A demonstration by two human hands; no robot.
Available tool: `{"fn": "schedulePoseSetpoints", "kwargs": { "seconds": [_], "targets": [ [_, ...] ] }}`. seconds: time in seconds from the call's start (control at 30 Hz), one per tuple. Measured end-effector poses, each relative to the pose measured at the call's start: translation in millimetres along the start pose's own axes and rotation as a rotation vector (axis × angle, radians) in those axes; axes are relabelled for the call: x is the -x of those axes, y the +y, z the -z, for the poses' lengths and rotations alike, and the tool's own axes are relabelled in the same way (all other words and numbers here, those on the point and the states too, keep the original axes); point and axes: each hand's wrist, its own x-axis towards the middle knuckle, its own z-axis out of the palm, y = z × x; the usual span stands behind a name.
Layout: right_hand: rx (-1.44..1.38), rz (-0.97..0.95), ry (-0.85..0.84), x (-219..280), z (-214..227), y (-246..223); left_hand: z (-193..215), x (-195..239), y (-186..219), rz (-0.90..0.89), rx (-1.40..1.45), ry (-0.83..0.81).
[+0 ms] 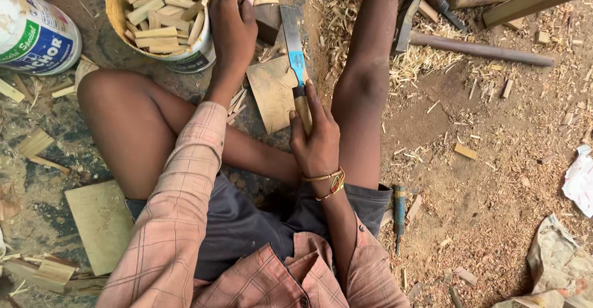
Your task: The person sits on the floor and uses a chisel and mallet to carve small wooden sticks. They repeatedly strike the chisel to shape the wood and place the finished pieces into a nearby bucket.
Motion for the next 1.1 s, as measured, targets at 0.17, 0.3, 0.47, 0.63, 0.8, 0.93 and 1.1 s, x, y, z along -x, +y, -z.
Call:
{"fn": "schedulePoseSetpoints", "kwargs": {
  "seconds": [0.17, 0.3, 0.47, 0.63, 0.8, 0.93, 1.1],
  "targets": [
    [-0.022, -0.030, -0.017, 2, 6, -6, 4, 1, 4, -0.031, 0.001, 0.026],
    [-0.063, -0.026, -0.020, 3, 11, -14, 5, 7, 19, -0.033, -0.015, 0.079],
    [-0.026, 0.014, -0.029, 2, 13, -15, 3, 22, 38, 0.076, -0.087, 0.037],
    [-0.066, -0.071, -0.071, 5, 17, -17, 0, 26, 34, 0.009, -0.073, 0.062],
    [-0.047, -0.042, -0.057, 1, 20, -20, 1, 26, 24, -0.016, -0.021, 0.042],
    [-0.042, -0.055, -0.071, -6, 22, -22, -3, 24, 27, -0.074, -0.055, 0.069],
    [-0.048, -0.070, -0.091, -15, 32, -30, -3, 21, 33, -0.176, -0.108, 0.112]
  ]
}}
